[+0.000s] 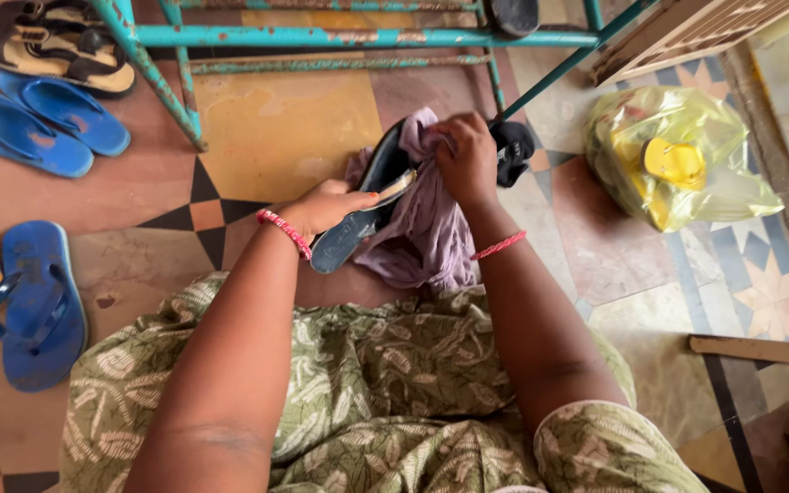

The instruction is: The person sits on the floor and wipes a red shoe with a cloth, then places it on a shoe rack. The person then wipes a black flip-flop with the same cloth and places it on the rack.

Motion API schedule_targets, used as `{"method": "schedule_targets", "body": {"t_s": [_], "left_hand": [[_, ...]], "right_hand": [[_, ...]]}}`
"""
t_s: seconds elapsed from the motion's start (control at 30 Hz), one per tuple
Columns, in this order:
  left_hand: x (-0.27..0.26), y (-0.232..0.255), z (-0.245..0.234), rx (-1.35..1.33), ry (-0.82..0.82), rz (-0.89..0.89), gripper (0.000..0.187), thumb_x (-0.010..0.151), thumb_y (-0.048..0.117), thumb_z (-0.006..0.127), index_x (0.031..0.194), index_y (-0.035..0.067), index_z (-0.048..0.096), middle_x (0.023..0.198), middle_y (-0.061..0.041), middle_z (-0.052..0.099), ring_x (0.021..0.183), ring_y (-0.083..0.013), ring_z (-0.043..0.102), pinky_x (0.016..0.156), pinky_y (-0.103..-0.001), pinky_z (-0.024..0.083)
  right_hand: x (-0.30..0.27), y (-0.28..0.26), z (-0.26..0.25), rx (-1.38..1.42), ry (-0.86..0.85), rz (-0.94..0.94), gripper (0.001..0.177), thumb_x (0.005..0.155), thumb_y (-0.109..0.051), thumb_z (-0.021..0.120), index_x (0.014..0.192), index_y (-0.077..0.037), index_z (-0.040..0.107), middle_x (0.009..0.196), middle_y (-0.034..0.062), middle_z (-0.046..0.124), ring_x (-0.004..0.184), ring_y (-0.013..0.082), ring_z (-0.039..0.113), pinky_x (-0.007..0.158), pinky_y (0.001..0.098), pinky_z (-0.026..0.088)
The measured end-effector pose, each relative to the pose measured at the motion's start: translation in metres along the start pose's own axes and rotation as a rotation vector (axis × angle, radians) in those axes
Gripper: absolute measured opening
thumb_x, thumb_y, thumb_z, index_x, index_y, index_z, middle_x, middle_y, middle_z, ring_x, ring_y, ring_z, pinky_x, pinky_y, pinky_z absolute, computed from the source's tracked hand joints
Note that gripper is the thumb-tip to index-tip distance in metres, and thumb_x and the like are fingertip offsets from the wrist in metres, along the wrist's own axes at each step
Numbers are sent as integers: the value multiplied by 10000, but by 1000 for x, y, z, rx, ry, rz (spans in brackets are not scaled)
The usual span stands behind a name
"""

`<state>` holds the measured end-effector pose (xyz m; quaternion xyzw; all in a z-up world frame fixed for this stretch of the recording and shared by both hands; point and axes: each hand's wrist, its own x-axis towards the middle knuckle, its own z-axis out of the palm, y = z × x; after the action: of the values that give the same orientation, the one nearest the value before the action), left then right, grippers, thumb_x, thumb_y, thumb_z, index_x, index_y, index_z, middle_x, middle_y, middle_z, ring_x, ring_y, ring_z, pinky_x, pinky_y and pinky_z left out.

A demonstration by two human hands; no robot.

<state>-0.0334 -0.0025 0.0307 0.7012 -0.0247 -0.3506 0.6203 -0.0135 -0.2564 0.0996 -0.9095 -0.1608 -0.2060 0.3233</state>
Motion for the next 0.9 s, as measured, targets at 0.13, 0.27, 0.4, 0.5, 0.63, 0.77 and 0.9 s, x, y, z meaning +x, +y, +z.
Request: {"method": "schedule_targets", "body": {"t_s": [0.13, 0.27, 0.4, 0.5, 0.63, 0.77, 0.9], "left_hand": [[-22, 17, 2, -549, -89, -34, 448, 976, 474, 566, 1087, 55, 680, 861, -131, 750, 711, -287, 729, 611, -418, 593], [-20, 17, -6, -765, 81, 94, 498, 1005, 472, 524, 1187, 44, 700, 987, -119, 783, 788, -256, 764, 721, -414, 639], [-9, 9, -18, -864, 292, 51, 603, 982, 574, 493, 1179, 36, 682, 979, -151, 747, 796, -266, 741, 707, -420, 612], [9, -1, -16, -848, 413, 32, 639, 973, 592, 520, 1247, 40, 690, 1111, -95, 745, 943, -211, 722, 821, -378, 587], [25, -13, 3, -719, 419, 105, 640, 956, 576, 566, 1302, 47, 667, 1259, -52, 712, 1110, -157, 658, 952, -323, 504], [25, -8, 25, -585, 356, 192, 646, 945, 591, 562, 1282, 53, 682, 1268, -49, 705, 1123, -140, 630, 970, -299, 483], [20, -2, -3, -911, 404, 148, 660, 938, 627, 542, 1224, 48, 682, 1144, -88, 701, 1014, -216, 640, 895, -378, 512]], "right_hand": [[-16, 9, 24, 52, 10, 49, 387, 723, 31, 713, 1092, -64, 782, 1041, 161, 665, 965, 343, 667, 855, 398, 551], [-19, 17, 42, 198, -382, 12, 281, 774, -32, 733, 1049, -86, 736, 1038, 108, 715, 965, 303, 698, 863, 393, 556], [-2, -1, 7, 68, -453, -179, 234, 759, -46, 737, 980, -105, 783, 1007, 115, 733, 923, 332, 699, 842, 412, 566], [-2, -40, -4, 168, -537, -68, 289, 719, -47, 711, 1006, -77, 737, 988, 129, 721, 917, 332, 711, 805, 410, 568], [-10, -80, 21, 34, -330, -151, 208, 724, -50, 732, 930, -79, 728, 958, 137, 721, 931, 366, 692, 839, 431, 556], [-11, -92, 26, 58, -70, 14, 239, 811, -63, 720, 1048, -55, 696, 1067, 145, 711, 1006, 362, 680, 895, 427, 554], [-39, -127, 25, 260, -292, -165, 436, 828, -23, 653, 1264, -32, 632, 1272, 205, 607, 1206, 384, 592, 1034, 436, 498]]}}
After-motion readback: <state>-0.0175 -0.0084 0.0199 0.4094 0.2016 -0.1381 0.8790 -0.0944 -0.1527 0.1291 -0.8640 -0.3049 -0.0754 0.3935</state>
